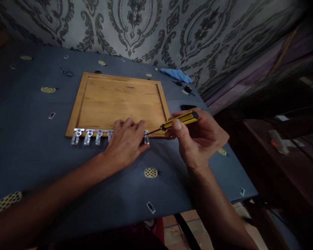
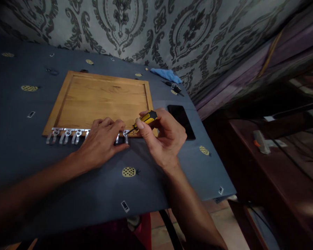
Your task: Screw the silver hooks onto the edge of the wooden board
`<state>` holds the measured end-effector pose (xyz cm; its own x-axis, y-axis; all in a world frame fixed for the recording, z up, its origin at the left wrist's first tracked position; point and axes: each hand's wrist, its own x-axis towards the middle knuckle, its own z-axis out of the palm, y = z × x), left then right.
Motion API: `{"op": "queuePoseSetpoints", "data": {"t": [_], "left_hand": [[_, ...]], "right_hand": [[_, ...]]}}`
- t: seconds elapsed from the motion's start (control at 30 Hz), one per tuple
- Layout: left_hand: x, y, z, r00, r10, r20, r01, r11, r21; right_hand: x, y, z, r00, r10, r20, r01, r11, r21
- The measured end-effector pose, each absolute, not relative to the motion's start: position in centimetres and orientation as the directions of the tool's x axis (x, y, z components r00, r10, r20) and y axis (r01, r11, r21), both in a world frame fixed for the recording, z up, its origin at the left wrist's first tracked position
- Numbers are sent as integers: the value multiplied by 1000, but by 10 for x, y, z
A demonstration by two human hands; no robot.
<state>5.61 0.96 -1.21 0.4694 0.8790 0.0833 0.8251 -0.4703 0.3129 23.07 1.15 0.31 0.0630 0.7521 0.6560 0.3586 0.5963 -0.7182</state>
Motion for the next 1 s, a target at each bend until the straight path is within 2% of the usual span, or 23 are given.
{"op": "queuePoseSetpoints", "data": {"t": [0.6, 0.77, 1.0], "left_hand": [[58, 10, -11, 458, 884, 89, 826, -461, 324], [57, 10, -12, 463, 882, 88, 830, -467, 307], [57, 9, -12, 461, 882, 96, 826, -466, 317]], "right_hand": [[232, 12, 0, 11, 791, 612, 396, 559, -728], [232, 12, 0, -13, 789, 614, 375, 573, -729], [229, 10, 6, -27, 840, 542, 296, 524, -798]]}}
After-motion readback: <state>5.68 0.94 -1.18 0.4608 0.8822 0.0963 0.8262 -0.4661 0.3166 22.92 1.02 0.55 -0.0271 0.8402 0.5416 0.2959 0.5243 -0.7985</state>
